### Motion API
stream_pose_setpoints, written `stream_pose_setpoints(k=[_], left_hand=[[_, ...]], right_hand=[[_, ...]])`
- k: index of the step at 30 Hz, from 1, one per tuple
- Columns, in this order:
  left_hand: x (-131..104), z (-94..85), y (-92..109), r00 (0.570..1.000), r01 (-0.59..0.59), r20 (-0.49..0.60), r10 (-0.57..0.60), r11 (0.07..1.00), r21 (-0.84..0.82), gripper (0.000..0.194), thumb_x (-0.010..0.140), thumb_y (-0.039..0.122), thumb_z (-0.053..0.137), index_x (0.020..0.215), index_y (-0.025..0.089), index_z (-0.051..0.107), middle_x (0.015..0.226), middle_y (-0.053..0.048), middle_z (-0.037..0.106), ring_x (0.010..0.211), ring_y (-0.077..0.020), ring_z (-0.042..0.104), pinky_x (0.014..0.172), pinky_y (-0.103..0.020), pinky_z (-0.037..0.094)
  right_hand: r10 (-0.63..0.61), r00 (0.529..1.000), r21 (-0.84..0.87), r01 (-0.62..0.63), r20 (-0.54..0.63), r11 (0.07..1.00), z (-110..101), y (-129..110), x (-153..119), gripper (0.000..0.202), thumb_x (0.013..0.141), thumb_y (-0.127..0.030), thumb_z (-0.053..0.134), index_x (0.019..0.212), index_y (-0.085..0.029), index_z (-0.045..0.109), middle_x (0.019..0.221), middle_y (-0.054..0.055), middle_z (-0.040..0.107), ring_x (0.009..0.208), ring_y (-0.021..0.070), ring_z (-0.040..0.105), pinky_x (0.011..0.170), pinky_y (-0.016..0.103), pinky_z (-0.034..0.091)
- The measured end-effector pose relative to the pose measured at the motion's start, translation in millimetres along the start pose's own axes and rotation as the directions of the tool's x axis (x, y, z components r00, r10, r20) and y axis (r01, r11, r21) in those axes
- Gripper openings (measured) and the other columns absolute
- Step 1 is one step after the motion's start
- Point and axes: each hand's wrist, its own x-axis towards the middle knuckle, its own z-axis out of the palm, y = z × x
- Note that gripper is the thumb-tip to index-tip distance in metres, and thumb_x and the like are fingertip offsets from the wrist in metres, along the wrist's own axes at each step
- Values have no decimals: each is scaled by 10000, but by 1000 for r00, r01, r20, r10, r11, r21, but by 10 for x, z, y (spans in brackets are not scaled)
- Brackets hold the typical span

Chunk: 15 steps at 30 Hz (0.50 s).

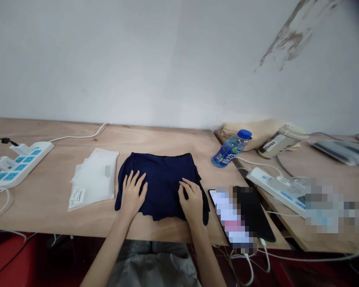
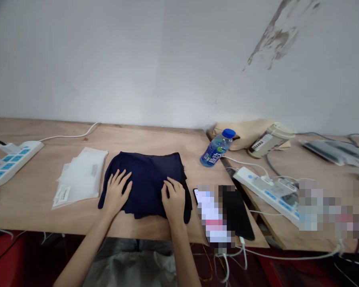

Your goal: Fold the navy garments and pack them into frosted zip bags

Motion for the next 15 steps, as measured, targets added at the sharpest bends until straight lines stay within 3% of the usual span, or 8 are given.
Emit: stream_pose_setpoints(k=[5, 15], left_hand=[[-1, 6, -36, 1000, 0, -27, -2, 997, -73, 358, 963, 253, 447, 1291, 251, 589, 1304, -69, 629, 1315, -257, 492, 1121, -497, 353], [0, 12, -15, 1000, -13, 6, 14, 999, -48, 366, 960, 226, 429, 1287, 253, 590, 1328, -67, 615, 1339, -269, 468, 1114, -504, 351]], right_hand=[[-14, 1000, 85, 12, 23, 996, -21, -20, 4, 157, 921, -235, 544, 958, -216, 696, 976, 75, 713, 937, 226, 640, 853, 401, 494], [-3, 997, 86, -3, 79, 996, -34, -26, 5, 160, 935, -251, 541, 945, -216, 697, 942, 61, 720, 910, 224, 642, 828, 397, 495]])
